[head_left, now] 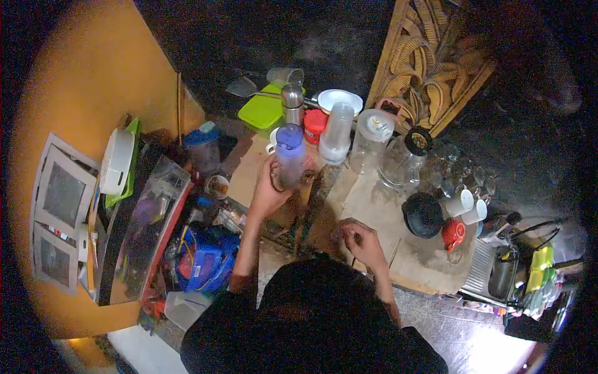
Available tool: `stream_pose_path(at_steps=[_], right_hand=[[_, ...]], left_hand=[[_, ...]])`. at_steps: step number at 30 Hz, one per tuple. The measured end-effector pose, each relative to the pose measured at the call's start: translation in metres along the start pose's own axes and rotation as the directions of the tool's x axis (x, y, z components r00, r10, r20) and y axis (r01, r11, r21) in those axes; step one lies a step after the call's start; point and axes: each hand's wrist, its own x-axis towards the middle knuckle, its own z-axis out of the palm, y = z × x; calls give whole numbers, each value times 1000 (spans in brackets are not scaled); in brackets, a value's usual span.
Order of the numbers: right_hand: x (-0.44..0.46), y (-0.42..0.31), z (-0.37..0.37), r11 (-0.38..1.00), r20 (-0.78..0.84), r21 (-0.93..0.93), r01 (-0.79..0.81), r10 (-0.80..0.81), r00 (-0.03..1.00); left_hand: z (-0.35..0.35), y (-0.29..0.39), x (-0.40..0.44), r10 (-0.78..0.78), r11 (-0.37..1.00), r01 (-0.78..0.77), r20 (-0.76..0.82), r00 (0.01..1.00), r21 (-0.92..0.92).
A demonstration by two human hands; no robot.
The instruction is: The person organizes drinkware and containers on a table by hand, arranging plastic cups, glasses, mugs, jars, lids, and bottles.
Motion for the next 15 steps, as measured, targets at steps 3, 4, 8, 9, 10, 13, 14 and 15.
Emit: stream_pose_path(at_steps=[3, 4, 8, 9, 10, 13, 14, 15], right_hand=[[-6, 4, 0, 1000, -47, 0, 14, -14, 999], [-7, 7, 2, 1000, -47, 1, 11, -11, 999], [-10, 8, 5, 994, -166, -9, 109, -109, 980], [-13, 7, 5, 998, -180, 3, 61, -60, 982], [-14, 11, 5, 998, -183, 6, 58, -56, 982], [-21, 18, 5, 1000, -185, -6, -6, 5, 983], [-19, 14, 0, 999, -125, -29, -38, 34, 992], [-18, 11, -3, 996, -63, -55, -66, 62, 996]], left_hand=[[2, 3, 8, -54, 973, 41, 52, 997, 227], [5, 0, 10, -57, 973, 43, 54, 997, 227], [17, -22, 14, -23, 995, 25, -19, 1000, 99], [18, -22, 16, 16, 988, -9, -41, 999, 156], [21, -21, 20, 15, 988, -9, -37, 999, 157], [29, -13, 44, 125, 992, -126, -92, 988, -8], [30, -8, 55, 48, 999, -48, -70, 996, -7], [32, -6, 60, -31, 1000, 30, -51, 998, -5]])
